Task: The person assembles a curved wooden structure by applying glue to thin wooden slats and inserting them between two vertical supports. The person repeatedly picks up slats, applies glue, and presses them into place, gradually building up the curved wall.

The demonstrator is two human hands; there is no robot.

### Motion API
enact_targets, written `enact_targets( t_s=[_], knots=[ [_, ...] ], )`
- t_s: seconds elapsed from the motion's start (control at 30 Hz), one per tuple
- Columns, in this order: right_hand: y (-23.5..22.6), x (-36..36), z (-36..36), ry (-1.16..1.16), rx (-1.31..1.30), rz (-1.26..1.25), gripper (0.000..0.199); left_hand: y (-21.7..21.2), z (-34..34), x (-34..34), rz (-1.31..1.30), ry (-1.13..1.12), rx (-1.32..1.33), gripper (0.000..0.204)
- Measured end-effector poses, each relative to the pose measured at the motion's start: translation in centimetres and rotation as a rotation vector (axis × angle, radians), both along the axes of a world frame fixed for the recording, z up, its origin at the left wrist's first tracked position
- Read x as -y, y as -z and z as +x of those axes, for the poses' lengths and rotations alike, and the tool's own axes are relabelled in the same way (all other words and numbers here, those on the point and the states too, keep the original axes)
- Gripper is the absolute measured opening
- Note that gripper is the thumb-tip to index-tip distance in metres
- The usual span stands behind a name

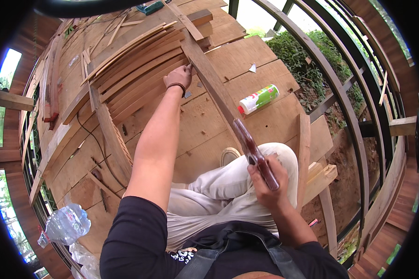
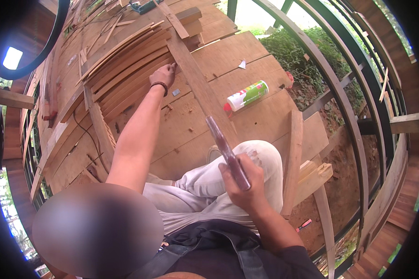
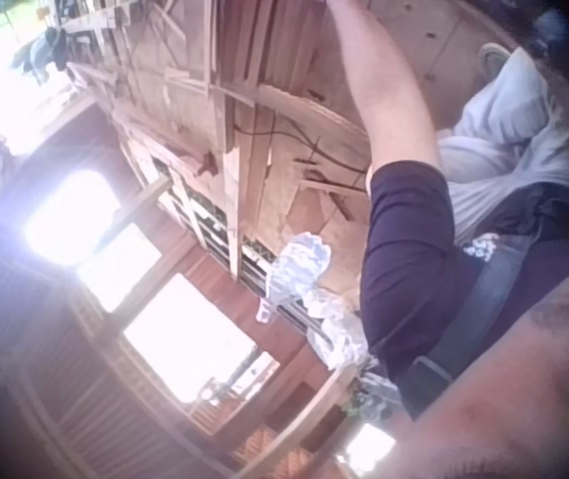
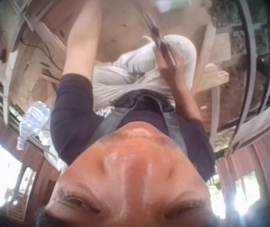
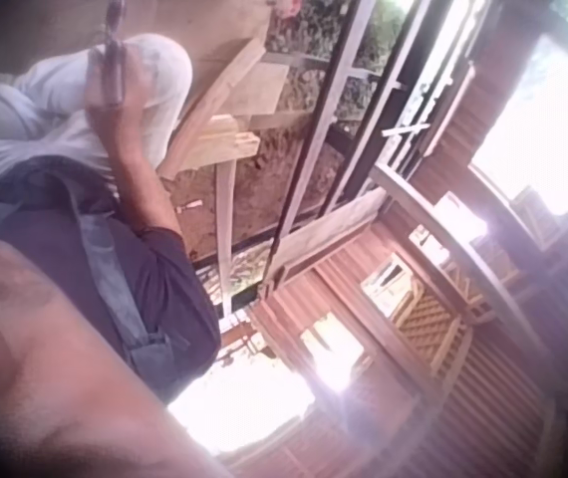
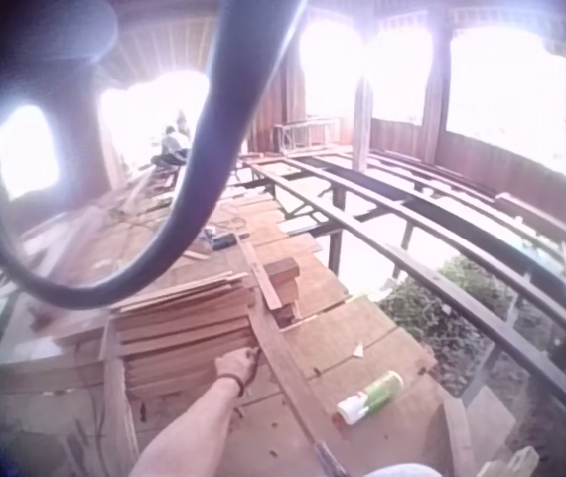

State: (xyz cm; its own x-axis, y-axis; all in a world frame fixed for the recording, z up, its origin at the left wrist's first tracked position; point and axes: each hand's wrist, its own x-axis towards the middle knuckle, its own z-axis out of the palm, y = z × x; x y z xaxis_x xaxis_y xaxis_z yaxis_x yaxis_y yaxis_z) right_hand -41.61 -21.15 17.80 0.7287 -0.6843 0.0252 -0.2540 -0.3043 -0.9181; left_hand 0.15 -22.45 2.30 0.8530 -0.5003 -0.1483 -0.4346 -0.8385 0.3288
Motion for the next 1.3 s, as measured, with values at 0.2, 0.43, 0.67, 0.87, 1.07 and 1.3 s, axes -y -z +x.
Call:
enact_targets(
  t_s=[0.2, 0.43, 0.67, 0.87, 1.07, 1.3],
  knots=[
    [-1.1, -0.9, -0.9, -0.018, -0.006, 0.037, 0.014, -0.3, -0.1, 0.0, -0.021, -0.004, 0.003, 0.054],
    [-0.7, -1.1, -1.4, -0.011, 0.019, -0.011, 0.013, -0.4, -0.5, 0.0, -0.018, -0.020, -0.019, 0.052],
    [0.6, -1.0, -0.9, -0.008, 0.010, -0.036, 0.014, -0.6, 0.0, -0.3, 0.000, -0.037, -0.053, 0.051],
    [0.6, -0.8, -1.4, 0.011, 0.022, -0.069, 0.017, -2.2, -0.9, -0.3, -0.008, 0.051, -0.035, 0.050],
    [0.1, -1.2, -1.0, -0.004, 0.070, -0.068, 0.015, -1.5, -0.3, -1.0, 0.064, 0.118, 0.101, 0.033],
    [-0.1, -1.4, -1.3, 0.015, 0.021, -0.085, 0.013, -1.8, -1.1, -1.2, -0.019, 0.132, 0.146, 0.023]
  ],
)
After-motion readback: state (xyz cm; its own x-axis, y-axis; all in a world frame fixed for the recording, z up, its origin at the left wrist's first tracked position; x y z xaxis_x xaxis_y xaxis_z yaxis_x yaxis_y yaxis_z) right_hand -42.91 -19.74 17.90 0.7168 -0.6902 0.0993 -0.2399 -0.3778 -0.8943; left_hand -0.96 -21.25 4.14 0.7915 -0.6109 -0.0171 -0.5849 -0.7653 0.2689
